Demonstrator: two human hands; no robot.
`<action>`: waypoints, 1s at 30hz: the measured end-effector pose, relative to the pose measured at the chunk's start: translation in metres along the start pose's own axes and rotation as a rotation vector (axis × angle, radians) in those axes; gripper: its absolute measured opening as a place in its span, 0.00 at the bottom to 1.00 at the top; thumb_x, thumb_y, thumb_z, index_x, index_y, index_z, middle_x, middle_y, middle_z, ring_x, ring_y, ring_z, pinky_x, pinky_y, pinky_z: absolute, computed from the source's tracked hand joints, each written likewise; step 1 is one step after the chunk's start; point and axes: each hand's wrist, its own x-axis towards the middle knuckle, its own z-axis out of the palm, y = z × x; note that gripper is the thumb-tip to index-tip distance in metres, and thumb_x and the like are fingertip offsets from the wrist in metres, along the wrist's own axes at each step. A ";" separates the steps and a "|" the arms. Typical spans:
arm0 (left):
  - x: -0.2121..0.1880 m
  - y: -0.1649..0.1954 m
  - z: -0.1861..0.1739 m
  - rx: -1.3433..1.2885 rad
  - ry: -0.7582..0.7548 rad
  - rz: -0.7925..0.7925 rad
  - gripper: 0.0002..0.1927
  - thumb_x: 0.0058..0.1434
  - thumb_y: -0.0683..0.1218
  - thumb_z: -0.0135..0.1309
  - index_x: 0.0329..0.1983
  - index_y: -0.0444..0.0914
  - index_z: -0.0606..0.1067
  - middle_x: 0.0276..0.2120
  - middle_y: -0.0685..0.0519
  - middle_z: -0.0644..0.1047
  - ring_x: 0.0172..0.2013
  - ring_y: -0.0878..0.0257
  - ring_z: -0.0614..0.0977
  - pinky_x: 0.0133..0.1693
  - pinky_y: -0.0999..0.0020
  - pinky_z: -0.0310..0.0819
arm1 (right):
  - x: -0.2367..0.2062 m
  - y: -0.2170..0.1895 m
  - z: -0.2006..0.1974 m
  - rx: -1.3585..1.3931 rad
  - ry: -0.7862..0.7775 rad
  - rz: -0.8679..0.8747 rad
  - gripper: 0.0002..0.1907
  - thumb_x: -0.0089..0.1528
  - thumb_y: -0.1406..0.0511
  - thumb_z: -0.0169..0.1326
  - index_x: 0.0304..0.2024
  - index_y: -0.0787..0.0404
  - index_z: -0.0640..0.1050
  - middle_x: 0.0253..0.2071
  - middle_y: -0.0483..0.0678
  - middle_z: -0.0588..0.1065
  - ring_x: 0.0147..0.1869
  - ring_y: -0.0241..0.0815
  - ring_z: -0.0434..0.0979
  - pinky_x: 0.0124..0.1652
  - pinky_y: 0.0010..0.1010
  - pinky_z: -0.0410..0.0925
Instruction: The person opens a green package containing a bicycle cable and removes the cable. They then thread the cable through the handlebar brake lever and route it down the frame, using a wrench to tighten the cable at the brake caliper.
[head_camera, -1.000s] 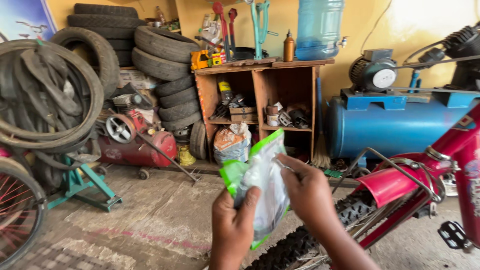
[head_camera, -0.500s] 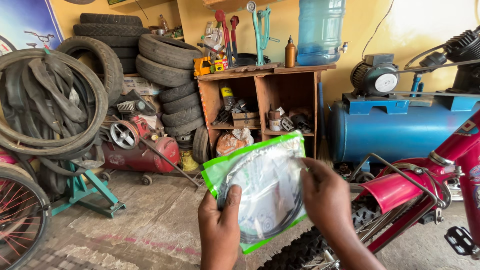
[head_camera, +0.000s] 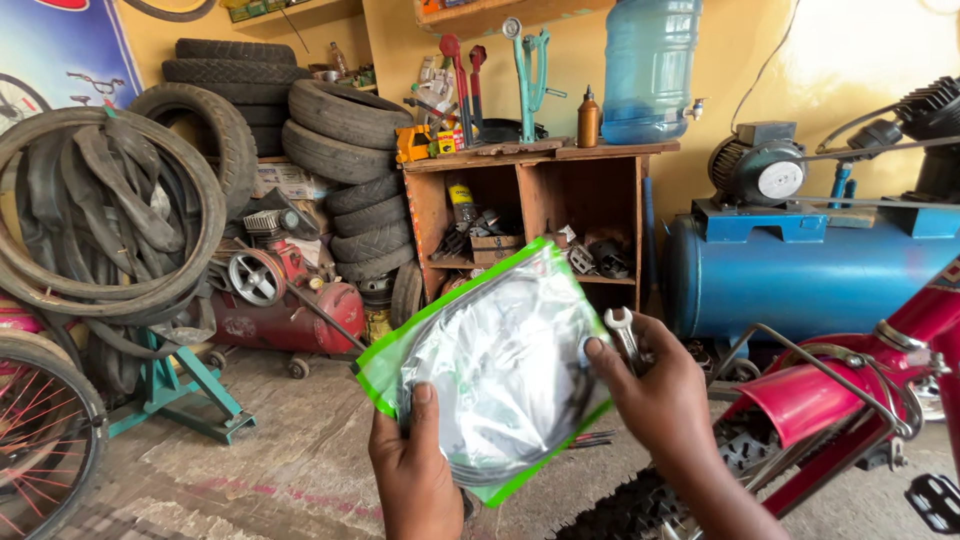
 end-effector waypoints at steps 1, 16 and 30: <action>0.000 -0.001 0.000 -0.075 0.000 0.000 0.21 0.68 0.45 0.51 0.61 0.30 0.72 0.53 0.47 0.79 0.51 0.61 0.80 0.54 0.63 0.72 | 0.005 -0.002 0.000 0.017 -0.028 -0.019 0.30 0.56 0.57 0.65 0.56 0.63 0.74 0.36 0.47 0.79 0.35 0.35 0.80 0.36 0.32 0.74; 0.020 0.027 0.005 1.016 -0.134 0.639 0.39 0.57 0.46 0.64 0.68 0.30 0.61 0.62 0.33 0.69 0.62 0.37 0.71 0.61 0.48 0.62 | -0.001 -0.032 -0.014 0.238 -0.332 -0.171 0.12 0.64 0.64 0.56 0.45 0.67 0.81 0.32 0.45 0.80 0.34 0.31 0.72 0.35 0.27 0.68; 0.034 0.012 -0.015 1.111 -0.096 0.429 0.12 0.65 0.40 0.49 0.49 0.36 0.79 0.31 0.38 0.81 0.32 0.44 0.85 0.36 0.53 0.77 | -0.003 -0.006 0.018 0.179 -0.491 -0.229 0.16 0.63 0.62 0.57 0.48 0.67 0.80 0.33 0.47 0.83 0.38 0.29 0.75 0.39 0.27 0.72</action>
